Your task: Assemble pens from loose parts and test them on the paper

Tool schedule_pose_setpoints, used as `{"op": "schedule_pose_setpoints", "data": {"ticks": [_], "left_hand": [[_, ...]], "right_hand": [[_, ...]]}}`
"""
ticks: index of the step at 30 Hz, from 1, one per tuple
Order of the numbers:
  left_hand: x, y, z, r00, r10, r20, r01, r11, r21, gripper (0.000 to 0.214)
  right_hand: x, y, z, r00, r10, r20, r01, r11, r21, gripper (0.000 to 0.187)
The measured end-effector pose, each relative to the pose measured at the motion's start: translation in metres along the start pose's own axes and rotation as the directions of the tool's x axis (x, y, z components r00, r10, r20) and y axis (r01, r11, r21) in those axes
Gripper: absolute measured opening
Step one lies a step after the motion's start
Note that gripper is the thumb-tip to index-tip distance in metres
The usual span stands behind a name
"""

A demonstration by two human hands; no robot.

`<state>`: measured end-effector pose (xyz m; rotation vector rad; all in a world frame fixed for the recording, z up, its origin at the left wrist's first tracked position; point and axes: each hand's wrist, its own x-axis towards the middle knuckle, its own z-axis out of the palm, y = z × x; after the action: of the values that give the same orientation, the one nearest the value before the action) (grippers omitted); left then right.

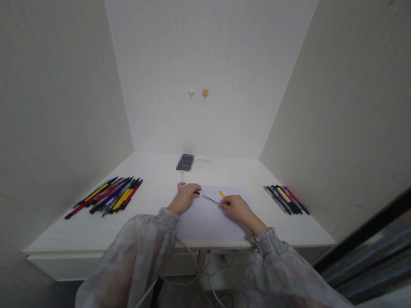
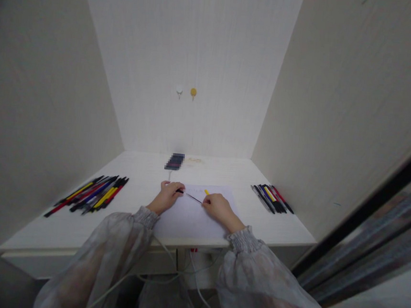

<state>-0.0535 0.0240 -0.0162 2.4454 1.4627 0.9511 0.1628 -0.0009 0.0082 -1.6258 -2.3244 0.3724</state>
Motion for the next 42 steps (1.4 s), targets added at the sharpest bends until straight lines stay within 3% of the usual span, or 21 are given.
{"op": "schedule_pose_setpoints", "data": {"ticks": [5, 11, 18, 21, 24, 27, 31, 42], "left_hand": [[0.0, -0.004, 0.0, 0.999, -0.001, -0.041, 0.002, 1.0, 0.022, 0.016], [0.002, -0.002, -0.002, 0.992, 0.101, 0.072, -0.101, 0.995, 0.008, 0.011], [0.003, -0.005, -0.005, 0.94, 0.281, 0.192, -0.261, 0.957, -0.125, 0.011], [0.002, -0.004, -0.008, 0.958, 0.237, 0.159, -0.216, 0.966, -0.139, 0.016], [0.0, -0.002, -0.008, 0.987, 0.15, 0.053, -0.144, 0.983, -0.114, 0.02], [0.001, -0.001, -0.006, 0.986, 0.167, -0.004, -0.166, 0.982, -0.091, 0.023], [0.002, 0.0, -0.003, 0.973, 0.228, 0.034, -0.226, 0.973, -0.053, 0.023], [0.005, 0.003, -0.005, 0.972, 0.231, 0.044, -0.232, 0.973, 0.011, 0.013]], "right_hand": [[-0.005, 0.003, -0.004, 1.0, 0.009, -0.016, -0.01, 1.0, -0.025, 0.021], [-0.01, -0.001, -0.005, 0.999, 0.046, -0.017, -0.046, 0.998, -0.036, 0.02], [-0.01, -0.004, -0.001, 1.0, 0.009, -0.026, -0.01, 1.0, -0.017, 0.02], [-0.01, -0.005, -0.001, 1.0, -0.005, -0.028, 0.005, 1.0, 0.001, 0.02], [-0.011, -0.009, 0.0, 1.0, 0.004, -0.025, -0.004, 1.0, 0.02, 0.019], [-0.012, -0.013, 0.0, 0.999, -0.004, -0.038, 0.005, 1.0, 0.028, 0.019], [-0.012, -0.019, 0.001, 0.999, -0.032, -0.038, 0.033, 0.999, 0.031, 0.018], [-0.014, -0.018, 0.004, 0.998, -0.061, -0.009, 0.061, 0.998, 0.033, 0.018]]}}
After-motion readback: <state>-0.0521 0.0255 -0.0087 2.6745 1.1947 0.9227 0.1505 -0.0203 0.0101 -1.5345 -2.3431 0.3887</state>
